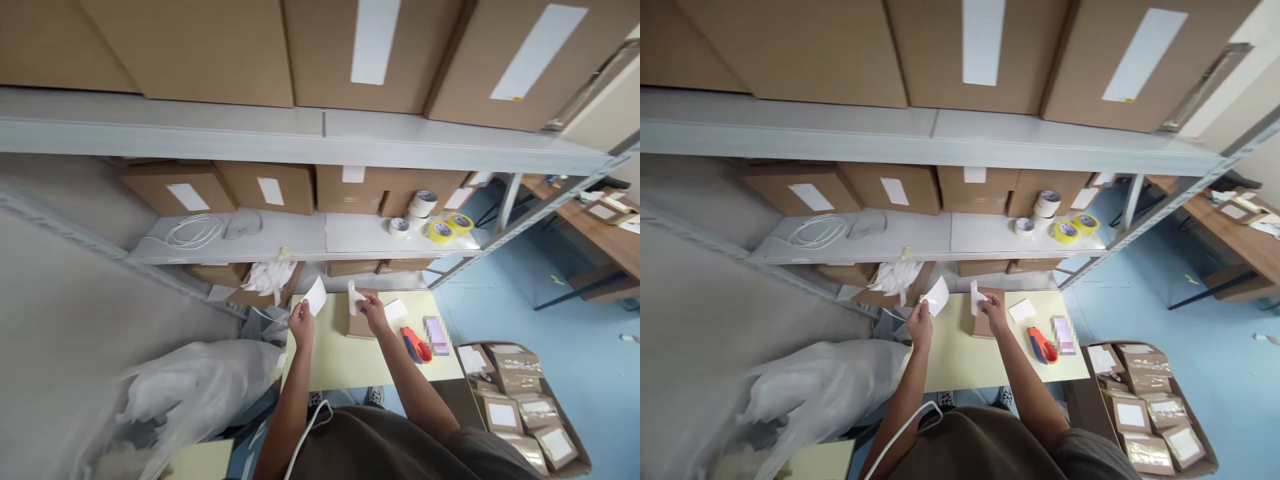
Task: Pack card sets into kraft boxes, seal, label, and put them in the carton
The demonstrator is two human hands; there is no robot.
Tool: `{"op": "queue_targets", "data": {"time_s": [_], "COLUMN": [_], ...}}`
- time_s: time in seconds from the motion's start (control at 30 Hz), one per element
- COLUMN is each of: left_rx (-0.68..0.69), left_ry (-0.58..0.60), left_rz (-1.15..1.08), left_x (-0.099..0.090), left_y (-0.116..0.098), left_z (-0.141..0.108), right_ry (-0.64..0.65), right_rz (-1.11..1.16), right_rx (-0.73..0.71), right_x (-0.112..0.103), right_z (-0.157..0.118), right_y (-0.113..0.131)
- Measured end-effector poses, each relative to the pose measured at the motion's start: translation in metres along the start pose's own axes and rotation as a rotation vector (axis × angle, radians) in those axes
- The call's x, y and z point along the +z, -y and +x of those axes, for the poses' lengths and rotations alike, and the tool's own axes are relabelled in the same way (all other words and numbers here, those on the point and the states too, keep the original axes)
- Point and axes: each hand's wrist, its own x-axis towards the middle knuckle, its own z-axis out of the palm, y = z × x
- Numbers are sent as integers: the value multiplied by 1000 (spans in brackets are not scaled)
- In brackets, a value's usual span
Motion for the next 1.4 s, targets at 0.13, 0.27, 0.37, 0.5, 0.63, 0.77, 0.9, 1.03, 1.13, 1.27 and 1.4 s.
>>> {"op": "queue_targets", "data": {"time_s": [0.13, 0.27, 0.37, 0.5, 0.63, 0.77, 0.9, 1.03, 1.13, 1.27, 1.4], "left_rx": [-11, 78, 147, 222, 308, 437, 600, 706, 655, 183, -52], "left_ry": [-121, -192, -221, -181, -108, 35, 285, 554, 694, 646, 661], "left_rz": [113, 112, 116, 184, 227, 273, 320, 358, 317, 194, 132], "left_x": [-63, -120, -147, -165, -167, -147, -104, -52, -15, 33, 73], "left_y": [8, 15, 15, 13, 21, 34, 39, 41, 48, 73, 102], "left_z": [17, 35, 44, 50, 54, 55, 46, 22, 1, -25, -44], "right_ry": [162, 237, 164, 111, 30, 159, 317, 99, -108, -222, -222], "right_rz": [-20, -55, -116, -156, -161, -118, -103, -34, -15, 1, -85], "right_rx": [96, 159, 127, 58, -3, 59, 215, 206, 168, 177, 180], "right_x": [106, 203, 261, 298, 281, 226, 165, 106, 59, 8, -30], "right_z": [20, 52, 76, 97, 82, 25, -35, -56, -53, -46, -37], "right_y": [-26, -39, -41, -42, -51, -63, -64, -56, -52, -52, -60]}}
